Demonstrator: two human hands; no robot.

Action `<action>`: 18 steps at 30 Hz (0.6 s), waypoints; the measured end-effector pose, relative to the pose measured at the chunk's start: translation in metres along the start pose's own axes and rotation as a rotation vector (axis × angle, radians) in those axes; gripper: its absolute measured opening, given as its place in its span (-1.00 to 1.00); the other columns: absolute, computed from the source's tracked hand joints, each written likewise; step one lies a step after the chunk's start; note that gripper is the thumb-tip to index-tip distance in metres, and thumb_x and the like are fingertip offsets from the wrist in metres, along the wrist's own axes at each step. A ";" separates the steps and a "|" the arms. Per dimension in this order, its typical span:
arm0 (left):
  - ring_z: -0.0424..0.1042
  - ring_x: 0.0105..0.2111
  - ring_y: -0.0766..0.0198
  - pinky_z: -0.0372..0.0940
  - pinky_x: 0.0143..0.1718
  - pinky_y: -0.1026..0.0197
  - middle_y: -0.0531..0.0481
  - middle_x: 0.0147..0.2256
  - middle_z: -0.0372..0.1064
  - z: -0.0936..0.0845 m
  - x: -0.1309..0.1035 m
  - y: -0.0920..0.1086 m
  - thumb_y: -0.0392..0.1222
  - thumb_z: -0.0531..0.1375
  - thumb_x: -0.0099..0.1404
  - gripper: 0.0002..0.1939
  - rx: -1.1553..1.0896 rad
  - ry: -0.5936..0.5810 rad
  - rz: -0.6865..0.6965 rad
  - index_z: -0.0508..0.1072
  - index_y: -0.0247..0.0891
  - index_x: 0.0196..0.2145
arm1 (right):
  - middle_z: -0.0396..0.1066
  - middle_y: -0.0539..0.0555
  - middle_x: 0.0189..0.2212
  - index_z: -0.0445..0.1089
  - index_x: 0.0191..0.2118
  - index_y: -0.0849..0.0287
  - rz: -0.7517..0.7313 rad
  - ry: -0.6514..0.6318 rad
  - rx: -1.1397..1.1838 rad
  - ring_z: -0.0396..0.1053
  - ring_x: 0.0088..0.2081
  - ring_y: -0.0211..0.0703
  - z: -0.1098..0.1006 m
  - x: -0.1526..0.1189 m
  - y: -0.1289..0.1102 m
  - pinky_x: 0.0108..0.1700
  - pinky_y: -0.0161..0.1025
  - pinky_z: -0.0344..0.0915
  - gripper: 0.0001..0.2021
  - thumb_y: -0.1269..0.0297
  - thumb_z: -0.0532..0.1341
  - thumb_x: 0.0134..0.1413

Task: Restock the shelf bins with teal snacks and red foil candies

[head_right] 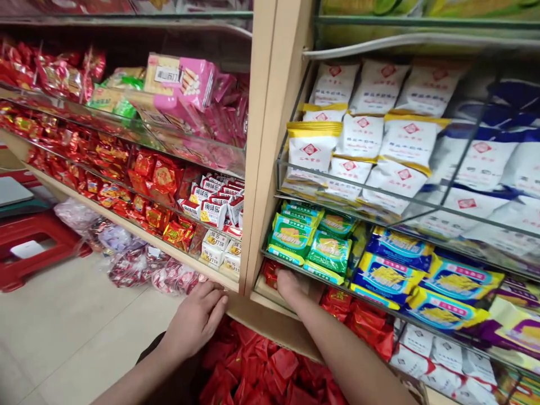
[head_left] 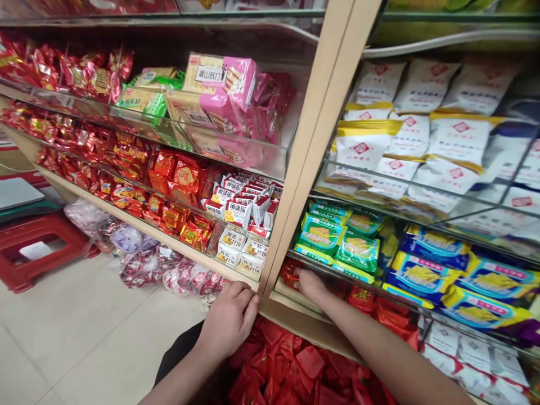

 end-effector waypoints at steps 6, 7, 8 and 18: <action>0.23 -0.35 0.21 0.18 -0.29 0.11 -0.07 -0.40 0.24 -0.001 0.000 -0.003 -0.19 -0.08 0.26 -0.75 -0.006 -0.012 -0.024 0.36 -0.22 -0.41 | 0.45 0.14 -0.35 0.38 -0.29 0.21 -0.007 -0.149 -0.147 0.39 -0.31 -0.13 0.029 0.018 -0.007 -0.30 -0.28 0.21 -0.74 0.46 -0.04 0.04; 0.22 -0.35 0.20 0.18 -0.29 0.11 -0.07 -0.40 0.23 -0.001 0.000 -0.003 -0.19 -0.08 0.25 -0.75 -0.007 -0.013 -0.024 0.36 -0.22 -0.42 | 0.44 0.16 -0.31 0.37 -0.27 0.20 -0.007 -0.155 -0.171 0.38 -0.28 -0.11 0.031 0.019 -0.006 -0.27 -0.26 0.21 -0.73 0.47 -0.04 0.03; 0.22 -0.35 0.20 0.18 -0.30 0.11 -0.07 -0.40 0.23 0.000 0.000 -0.004 -0.20 -0.08 0.25 -0.75 -0.007 -0.017 -0.025 0.36 -0.23 -0.42 | 0.42 0.18 -0.26 0.36 -0.23 0.21 -0.008 -0.155 -0.194 0.37 -0.23 -0.09 0.032 0.019 -0.005 -0.23 -0.23 0.20 -0.73 0.48 -0.03 0.02; 0.21 -0.31 0.17 0.16 -0.27 0.07 -0.07 -0.38 0.24 0.005 0.003 -0.004 -0.19 -0.09 0.26 -0.75 0.006 -0.073 -0.040 0.37 -0.22 -0.35 | 0.19 0.28 0.03 0.11 0.06 0.29 -0.044 -0.146 -0.255 0.06 0.09 0.05 0.059 0.026 0.012 0.04 -0.16 -0.01 -0.50 0.26 0.11 -0.04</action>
Point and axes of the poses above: each hand's wrist, its own x-axis towards the middle knuckle, its own z-axis out of the palm, y = z × x, the point moved 7 cm from there along x, towards the middle knuckle
